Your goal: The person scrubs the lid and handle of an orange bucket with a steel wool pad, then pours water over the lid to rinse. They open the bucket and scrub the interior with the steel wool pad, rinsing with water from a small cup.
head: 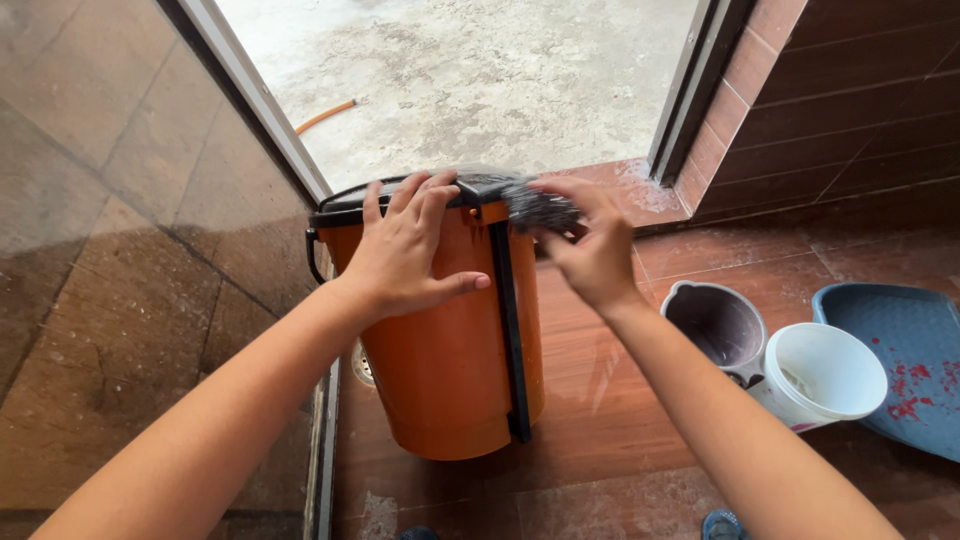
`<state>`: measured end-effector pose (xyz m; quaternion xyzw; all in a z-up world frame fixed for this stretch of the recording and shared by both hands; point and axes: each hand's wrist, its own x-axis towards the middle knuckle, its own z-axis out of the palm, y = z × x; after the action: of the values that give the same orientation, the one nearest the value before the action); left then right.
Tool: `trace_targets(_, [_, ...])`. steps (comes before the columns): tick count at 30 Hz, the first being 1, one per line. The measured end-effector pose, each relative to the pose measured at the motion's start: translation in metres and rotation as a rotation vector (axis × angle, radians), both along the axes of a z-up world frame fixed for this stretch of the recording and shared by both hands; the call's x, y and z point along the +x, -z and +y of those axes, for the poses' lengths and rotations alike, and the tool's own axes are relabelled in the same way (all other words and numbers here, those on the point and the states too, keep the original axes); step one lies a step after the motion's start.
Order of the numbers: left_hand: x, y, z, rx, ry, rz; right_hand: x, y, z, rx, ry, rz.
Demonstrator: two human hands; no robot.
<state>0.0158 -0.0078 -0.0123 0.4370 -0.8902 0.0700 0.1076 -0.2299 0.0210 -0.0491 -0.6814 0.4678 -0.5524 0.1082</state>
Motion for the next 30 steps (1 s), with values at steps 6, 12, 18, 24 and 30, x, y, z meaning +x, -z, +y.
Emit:
trace_targets(6, [-0.001, -0.008, 0.004, 0.006, 0.028, -0.051, -0.010, 0.019, 0.011, 0.108, 0.079, -0.158])
trace_targets(12, [-0.010, -0.019, 0.009, 0.056, 0.011, -0.049, 0.020, 0.008, 0.030, -0.398, -0.078, 0.141])
trace_targets(18, [-0.018, -0.022, 0.017, 0.058, 0.024, -0.048, 0.047, 0.002, 0.034, -0.506, 0.259, 0.746])
trace_targets(24, [-0.015, -0.018, 0.021, 0.046, 0.026, -0.063, 0.034, 0.010, 0.029, -0.572, 0.279, 0.815])
trace_targets(30, [-0.010, -0.013, 0.014, 0.082, -0.044, -0.098, -0.008, 0.035, 0.009, -0.238, 0.211, 0.583])
